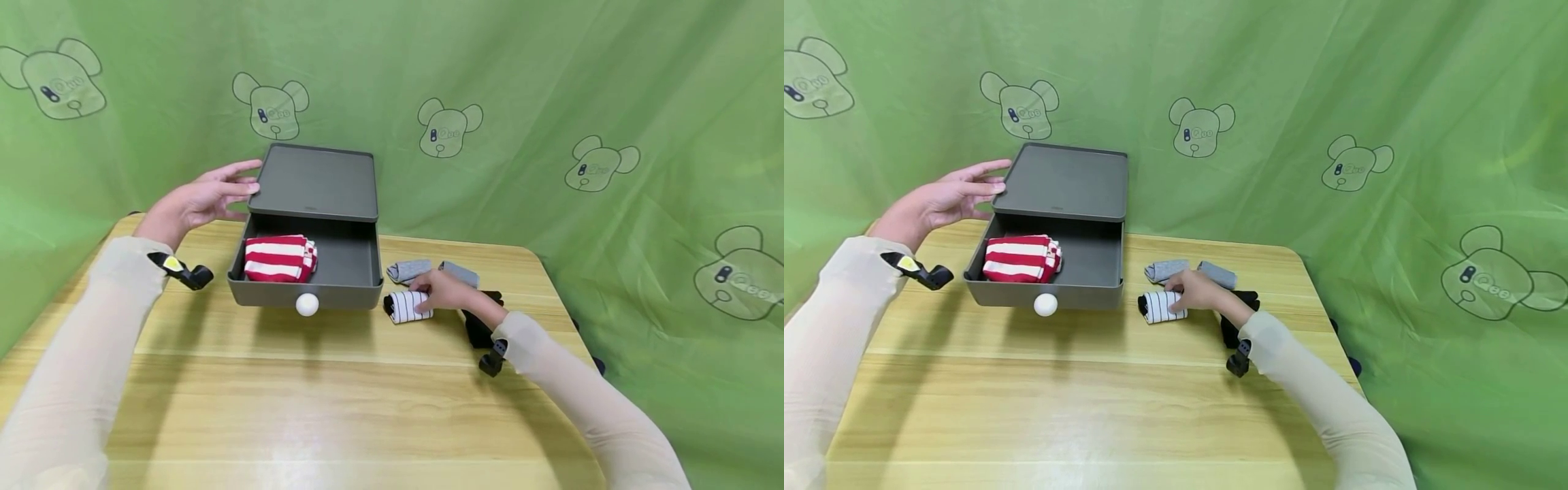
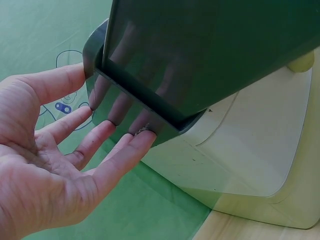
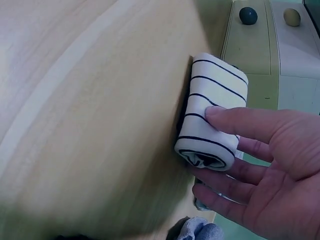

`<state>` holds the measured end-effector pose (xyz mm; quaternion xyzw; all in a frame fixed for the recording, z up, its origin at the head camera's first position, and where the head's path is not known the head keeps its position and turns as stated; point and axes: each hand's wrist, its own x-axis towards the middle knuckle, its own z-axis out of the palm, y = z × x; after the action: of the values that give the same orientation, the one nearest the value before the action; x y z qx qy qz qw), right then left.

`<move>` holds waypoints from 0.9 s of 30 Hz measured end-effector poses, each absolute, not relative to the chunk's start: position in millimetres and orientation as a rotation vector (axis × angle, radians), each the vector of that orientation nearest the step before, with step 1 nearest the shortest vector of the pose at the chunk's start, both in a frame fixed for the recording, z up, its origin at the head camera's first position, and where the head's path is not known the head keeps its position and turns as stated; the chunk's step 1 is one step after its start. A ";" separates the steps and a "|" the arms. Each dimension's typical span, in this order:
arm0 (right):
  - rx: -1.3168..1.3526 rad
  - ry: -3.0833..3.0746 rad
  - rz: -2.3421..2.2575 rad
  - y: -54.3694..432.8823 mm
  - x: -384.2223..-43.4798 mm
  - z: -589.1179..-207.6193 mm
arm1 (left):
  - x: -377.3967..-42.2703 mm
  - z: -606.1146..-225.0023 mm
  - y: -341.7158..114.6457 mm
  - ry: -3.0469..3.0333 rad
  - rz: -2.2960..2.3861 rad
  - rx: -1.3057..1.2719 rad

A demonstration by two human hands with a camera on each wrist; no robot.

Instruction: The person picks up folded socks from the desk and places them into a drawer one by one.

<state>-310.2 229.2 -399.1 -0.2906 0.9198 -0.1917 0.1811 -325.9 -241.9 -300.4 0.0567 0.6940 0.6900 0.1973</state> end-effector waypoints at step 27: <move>-0.727 2.324 -0.724 238.4 -312.8 -367.7 | -328.7 -302.9 -242.6 1.939 1.939 0.158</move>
<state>-312.8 238.4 -367.7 -0.2734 0.8738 -0.2724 0.2959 -328.7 -242.6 -302.9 0.0565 0.6922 0.6922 0.1962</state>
